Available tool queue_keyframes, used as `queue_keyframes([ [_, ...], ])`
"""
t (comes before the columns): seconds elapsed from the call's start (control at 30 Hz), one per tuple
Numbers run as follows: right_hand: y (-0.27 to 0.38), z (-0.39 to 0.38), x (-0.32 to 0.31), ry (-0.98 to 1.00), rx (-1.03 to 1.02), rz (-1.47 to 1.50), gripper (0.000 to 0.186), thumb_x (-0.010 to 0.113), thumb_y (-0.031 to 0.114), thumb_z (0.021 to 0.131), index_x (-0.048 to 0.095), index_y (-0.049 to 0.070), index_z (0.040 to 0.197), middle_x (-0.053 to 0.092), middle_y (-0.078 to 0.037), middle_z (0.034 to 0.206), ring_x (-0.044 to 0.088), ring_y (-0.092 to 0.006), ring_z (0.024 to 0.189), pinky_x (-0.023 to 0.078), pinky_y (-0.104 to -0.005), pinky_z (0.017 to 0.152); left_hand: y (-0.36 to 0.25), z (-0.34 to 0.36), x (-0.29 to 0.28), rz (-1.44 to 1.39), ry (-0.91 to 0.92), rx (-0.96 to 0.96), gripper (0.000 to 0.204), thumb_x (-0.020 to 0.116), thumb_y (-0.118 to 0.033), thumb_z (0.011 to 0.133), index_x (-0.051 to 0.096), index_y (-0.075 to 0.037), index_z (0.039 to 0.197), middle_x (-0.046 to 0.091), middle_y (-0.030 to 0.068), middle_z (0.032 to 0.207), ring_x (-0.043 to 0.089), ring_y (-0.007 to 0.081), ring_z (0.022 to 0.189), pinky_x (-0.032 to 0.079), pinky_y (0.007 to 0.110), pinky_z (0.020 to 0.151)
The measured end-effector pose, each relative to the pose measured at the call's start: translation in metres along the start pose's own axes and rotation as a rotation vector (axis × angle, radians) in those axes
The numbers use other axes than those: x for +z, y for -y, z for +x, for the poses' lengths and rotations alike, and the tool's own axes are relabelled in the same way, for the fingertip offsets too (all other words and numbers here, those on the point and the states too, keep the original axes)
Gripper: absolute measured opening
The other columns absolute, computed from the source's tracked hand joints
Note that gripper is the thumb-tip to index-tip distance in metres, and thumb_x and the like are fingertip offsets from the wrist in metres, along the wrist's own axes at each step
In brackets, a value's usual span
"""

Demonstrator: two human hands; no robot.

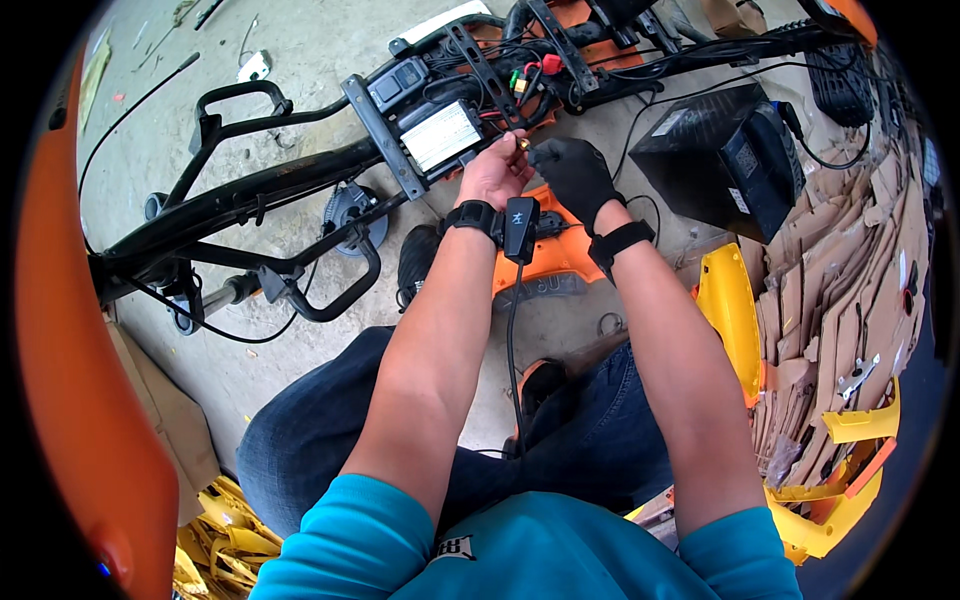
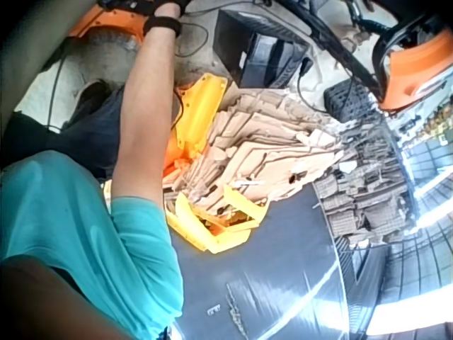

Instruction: The person removes and replaces plastic body panels, manipulates electrical wiring, and handles a battery component on an electric scooter frame while sitting on the floor.

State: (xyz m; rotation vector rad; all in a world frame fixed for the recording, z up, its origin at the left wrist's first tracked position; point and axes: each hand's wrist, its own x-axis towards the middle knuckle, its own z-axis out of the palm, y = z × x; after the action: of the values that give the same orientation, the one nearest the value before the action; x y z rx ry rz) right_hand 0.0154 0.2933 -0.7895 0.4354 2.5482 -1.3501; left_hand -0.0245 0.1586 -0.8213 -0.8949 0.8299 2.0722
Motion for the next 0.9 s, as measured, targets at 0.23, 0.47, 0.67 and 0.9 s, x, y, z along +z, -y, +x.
queue_keyframes([
  [0.23, 0.009, 0.001, -0.004, 0.025, 0.062, -0.077, 0.021, 0.061, 0.028, 0.08, 0.067, 0.008, 0.078, 0.065, -0.016, 0.078, 0.062, -0.0353, 0.077, 0.049, -0.0427, 0.068, 0.0, 0.001, 0.0, 0.045, -0.009, 0.004, 0.016, 0.052, -0.021, 0.096, 0.065, -0.012, 0.098, 0.054, -0.0036, 0.079, 0.05, 0.0102, 0.072, 0.044, 0.031, 0.076],
  [0.47, 0.012, 0.002, -0.005, 0.02, 0.022, -0.193, 0.019, 0.058, 0.026, 0.081, 0.066, 0.009, 0.079, 0.065, -0.016, 0.08, 0.062, -0.0359, 0.078, 0.048, -0.0447, 0.069, 0.001, 0.0, 0.003, 0.059, -0.046, 0.023, 0.016, 0.052, -0.02, 0.096, 0.065, -0.01, 0.095, 0.054, -0.0032, 0.075, 0.049, 0.0094, 0.066, 0.045, 0.028, 0.067],
  [0.67, 0.014, -0.001, 0.0, -0.057, -0.038, -0.319, 0.018, 0.054, 0.023, 0.083, 0.063, 0.007, 0.083, 0.064, -0.017, 0.084, 0.061, -0.0365, 0.08, 0.048, -0.046, 0.07, 0.002, -0.002, 0.007, 0.067, -0.05, 0.066, 0.018, 0.052, -0.018, 0.096, 0.065, -0.006, 0.092, 0.053, -0.0022, 0.074, 0.048, 0.0096, 0.065, 0.043, 0.025, 0.064],
  [0.9, 0.009, 0.0, 0.003, -0.071, -0.078, -0.306, 0.018, 0.052, 0.021, 0.083, 0.061, 0.006, 0.081, 0.062, -0.018, 0.083, 0.059, -0.0381, 0.079, 0.046, -0.0467, 0.068, 0.005, -0.002, 0.008, 0.073, -0.051, 0.1, 0.017, 0.053, -0.016, 0.095, 0.065, -0.004, 0.09, 0.052, -0.0011, 0.073, 0.047, 0.0099, 0.066, 0.043, 0.024, 0.064],
])
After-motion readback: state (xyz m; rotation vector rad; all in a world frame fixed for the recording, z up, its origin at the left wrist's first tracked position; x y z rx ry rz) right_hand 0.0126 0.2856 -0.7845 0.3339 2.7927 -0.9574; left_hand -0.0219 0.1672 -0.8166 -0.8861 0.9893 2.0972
